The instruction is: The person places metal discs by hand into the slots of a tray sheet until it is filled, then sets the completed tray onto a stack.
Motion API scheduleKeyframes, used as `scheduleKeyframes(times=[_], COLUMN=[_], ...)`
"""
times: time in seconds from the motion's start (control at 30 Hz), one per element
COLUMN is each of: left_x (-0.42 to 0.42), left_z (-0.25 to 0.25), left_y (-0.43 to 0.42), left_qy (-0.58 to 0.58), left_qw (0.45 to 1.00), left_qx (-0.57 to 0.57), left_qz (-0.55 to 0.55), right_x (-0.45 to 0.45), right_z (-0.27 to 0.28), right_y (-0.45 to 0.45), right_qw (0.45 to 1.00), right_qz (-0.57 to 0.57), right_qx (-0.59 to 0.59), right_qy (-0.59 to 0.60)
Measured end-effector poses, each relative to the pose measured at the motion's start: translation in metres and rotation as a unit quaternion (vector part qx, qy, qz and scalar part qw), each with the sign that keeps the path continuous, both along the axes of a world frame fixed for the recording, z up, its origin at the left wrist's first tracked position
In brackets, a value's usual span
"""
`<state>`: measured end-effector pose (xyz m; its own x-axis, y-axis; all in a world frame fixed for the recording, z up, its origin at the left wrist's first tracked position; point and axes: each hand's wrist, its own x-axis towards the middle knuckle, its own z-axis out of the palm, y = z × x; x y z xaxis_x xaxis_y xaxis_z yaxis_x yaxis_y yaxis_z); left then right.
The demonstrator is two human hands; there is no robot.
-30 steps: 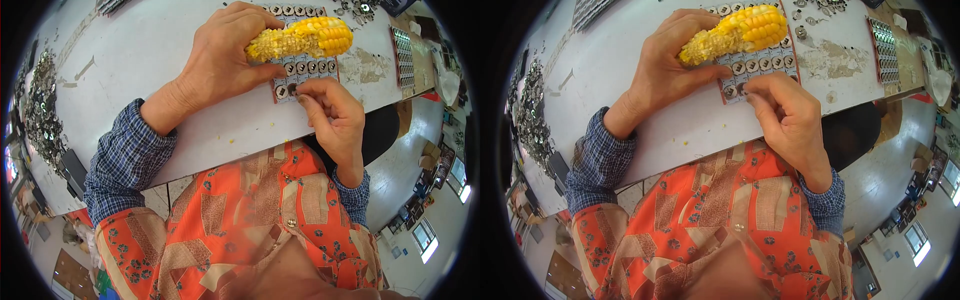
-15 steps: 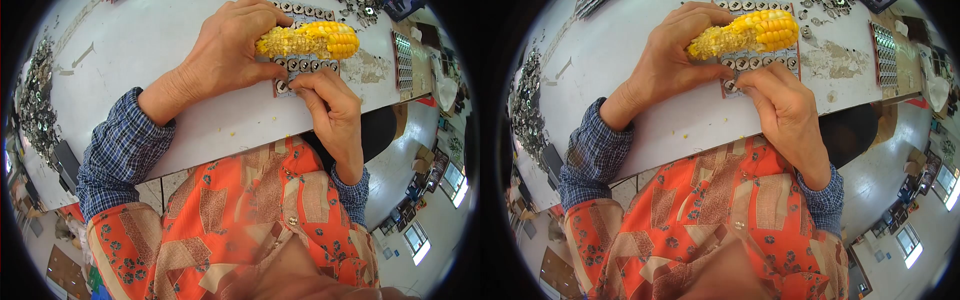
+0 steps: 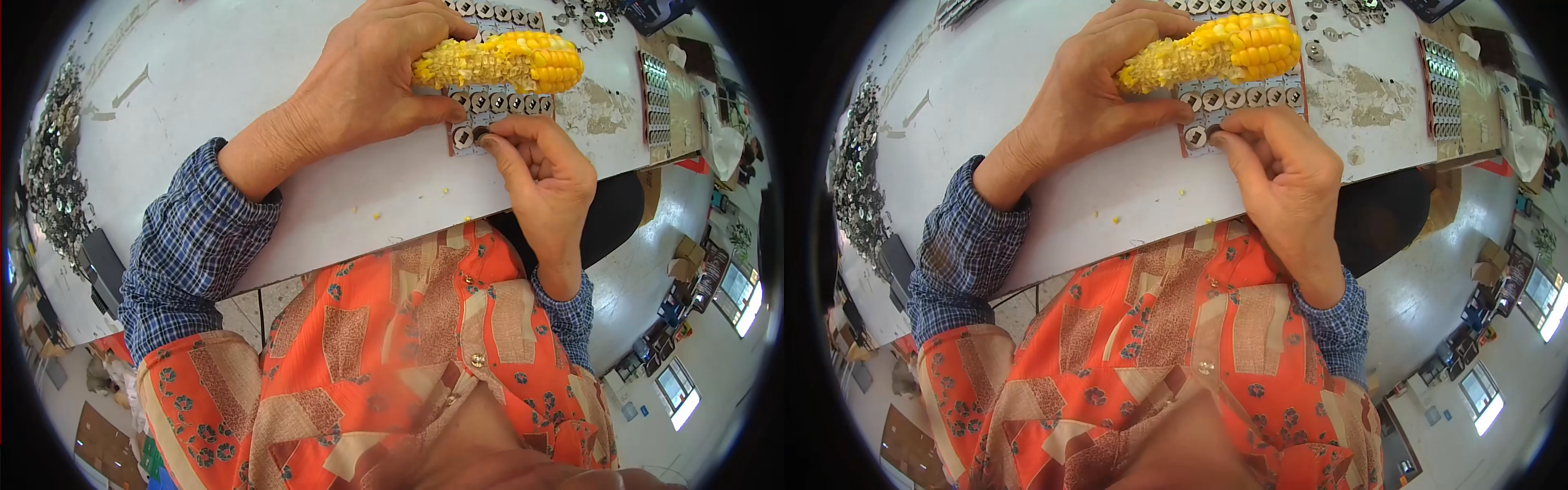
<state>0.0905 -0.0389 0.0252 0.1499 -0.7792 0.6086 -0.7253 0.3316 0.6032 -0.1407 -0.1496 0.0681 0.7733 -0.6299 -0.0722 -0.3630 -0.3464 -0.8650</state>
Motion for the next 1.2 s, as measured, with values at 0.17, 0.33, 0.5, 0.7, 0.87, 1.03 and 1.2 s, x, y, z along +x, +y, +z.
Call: scheduleKeyframes(times=[0.17,0.33,0.5,0.7,0.87,1.03,1.2], left_x=[0.0,-0.001,-0.004,-0.008,-0.007,-0.012,-0.014], left_z=[0.001,-0.003,-0.002,0.004,0.002,0.007,0.015], left_y=[0.0,-0.001,-0.001,0.0,0.0,0.004,0.006], left_qy=[0.016,0.007,0.01,0.001,-0.008,-0.004,-0.025], left_qw=[1.0,1.0,1.0,1.0,1.0,0.996,0.994], left_qx=[0.004,-0.022,-0.026,-0.007,-0.011,0.084,0.098], left_qz=[-0.009,-0.001,0.01,0.016,0.025,0.042,0.035], right_x=[0.002,0.007,0.004,0.004,0.005,0.004,-0.001], right_z=[0.007,0.005,-0.002,-0.004,0.005,0.004,-0.003], right_y=[-0.013,-0.013,-0.004,0.0,-0.003,-0.003,-0.014], right_qw=[0.998,0.999,0.989,0.983,0.991,0.986,0.988], right_qz=[0.042,0.052,0.05,0.05,0.06,0.087,0.041], right_qx=[0.039,-0.014,-0.137,-0.173,-0.118,-0.138,-0.139], right_qy=[-0.006,-0.002,-0.02,-0.038,-0.001,-0.02,-0.054])
